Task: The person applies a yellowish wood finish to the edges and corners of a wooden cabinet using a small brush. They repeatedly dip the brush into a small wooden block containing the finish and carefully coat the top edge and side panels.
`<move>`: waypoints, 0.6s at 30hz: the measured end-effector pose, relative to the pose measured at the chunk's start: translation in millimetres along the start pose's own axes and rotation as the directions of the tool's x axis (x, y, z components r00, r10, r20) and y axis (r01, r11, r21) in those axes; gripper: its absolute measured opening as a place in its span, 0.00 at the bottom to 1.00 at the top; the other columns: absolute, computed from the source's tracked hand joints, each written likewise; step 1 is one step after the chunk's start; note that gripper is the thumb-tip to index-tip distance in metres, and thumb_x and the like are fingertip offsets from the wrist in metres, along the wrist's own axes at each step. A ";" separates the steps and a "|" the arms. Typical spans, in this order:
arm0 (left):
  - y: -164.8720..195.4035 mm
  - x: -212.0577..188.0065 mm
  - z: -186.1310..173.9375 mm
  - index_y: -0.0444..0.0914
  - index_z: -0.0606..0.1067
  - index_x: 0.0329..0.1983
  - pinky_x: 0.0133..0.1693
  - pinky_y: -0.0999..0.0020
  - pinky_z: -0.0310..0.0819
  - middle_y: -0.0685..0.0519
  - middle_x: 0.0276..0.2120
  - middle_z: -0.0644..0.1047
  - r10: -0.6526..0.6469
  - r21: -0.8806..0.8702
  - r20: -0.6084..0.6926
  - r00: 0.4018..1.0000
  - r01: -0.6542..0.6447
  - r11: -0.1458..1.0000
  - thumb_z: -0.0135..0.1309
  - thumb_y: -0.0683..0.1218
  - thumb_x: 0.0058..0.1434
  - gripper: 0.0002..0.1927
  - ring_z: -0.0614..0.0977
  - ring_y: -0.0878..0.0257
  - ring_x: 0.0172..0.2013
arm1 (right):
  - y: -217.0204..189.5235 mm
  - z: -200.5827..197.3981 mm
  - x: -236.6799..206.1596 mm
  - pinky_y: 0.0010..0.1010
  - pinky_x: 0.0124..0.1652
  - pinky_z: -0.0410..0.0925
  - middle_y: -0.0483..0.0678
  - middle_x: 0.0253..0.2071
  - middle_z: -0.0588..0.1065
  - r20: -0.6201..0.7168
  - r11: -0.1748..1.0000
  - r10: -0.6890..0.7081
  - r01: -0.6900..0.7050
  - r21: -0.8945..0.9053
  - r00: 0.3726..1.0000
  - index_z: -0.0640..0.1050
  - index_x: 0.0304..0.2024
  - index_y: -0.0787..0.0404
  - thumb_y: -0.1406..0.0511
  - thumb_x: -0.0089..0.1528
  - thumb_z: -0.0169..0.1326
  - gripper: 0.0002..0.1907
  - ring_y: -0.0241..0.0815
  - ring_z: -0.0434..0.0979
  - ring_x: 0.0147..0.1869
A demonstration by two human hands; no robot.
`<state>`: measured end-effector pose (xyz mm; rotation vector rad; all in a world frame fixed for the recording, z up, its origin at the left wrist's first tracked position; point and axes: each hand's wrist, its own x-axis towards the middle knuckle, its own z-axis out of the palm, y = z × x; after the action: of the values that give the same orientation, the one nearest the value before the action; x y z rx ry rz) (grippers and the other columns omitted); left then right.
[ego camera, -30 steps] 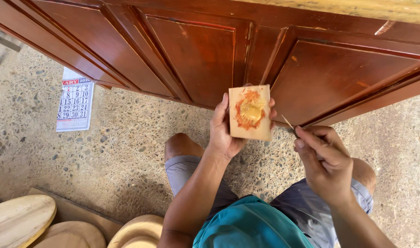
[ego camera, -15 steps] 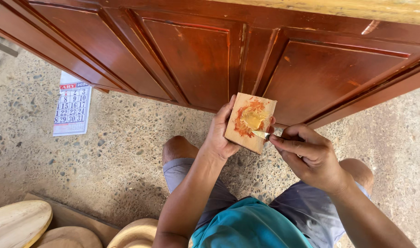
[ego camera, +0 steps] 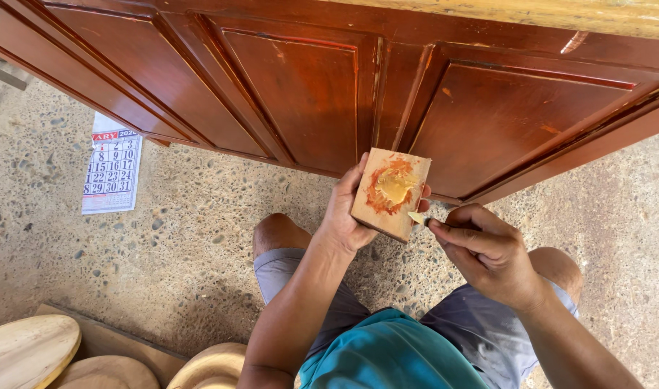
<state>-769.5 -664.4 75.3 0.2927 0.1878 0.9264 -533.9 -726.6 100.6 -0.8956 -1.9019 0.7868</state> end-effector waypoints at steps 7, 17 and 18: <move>11.5 -1.6 6.3 0.27 0.68 0.67 0.48 0.47 0.82 0.30 0.51 0.78 0.014 0.046 -0.005 1.000 -0.014 0.999 0.37 0.67 0.76 0.39 0.84 0.39 0.47 | -14.2 1.5 -9.1 0.23 0.33 0.76 0.46 0.41 0.79 -0.151 0.971 0.146 -0.113 0.208 0.978 0.81 0.49 0.64 0.73 0.61 0.60 0.13 0.32 0.81 0.38; 8.4 3.7 8.3 0.28 0.69 0.67 0.50 0.48 0.82 0.31 0.51 0.79 -0.020 0.096 -0.073 0.997 0.027 0.995 0.37 0.66 0.76 0.38 0.83 0.40 0.48 | 0.0 3.2 4.0 0.27 0.29 0.68 0.46 0.37 0.74 0.066 0.974 -0.219 0.223 -0.045 0.973 0.82 0.52 0.62 0.76 0.58 0.61 0.19 0.36 0.75 0.35; 6.8 -0.4 8.1 0.28 0.68 0.67 0.51 0.48 0.82 0.31 0.51 0.79 -0.015 0.093 -0.119 0.993 0.026 0.995 0.37 0.65 0.76 0.37 0.83 0.40 0.48 | 3.6 1.6 1.0 0.28 0.28 0.67 0.46 0.36 0.75 0.082 0.976 -0.205 0.210 -0.053 0.975 0.83 0.52 0.60 0.76 0.58 0.61 0.19 0.35 0.75 0.34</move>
<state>-772.6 -662.3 85.2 0.3225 0.3440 0.9165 -534.7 -724.1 97.5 -0.6976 -2.0575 0.6469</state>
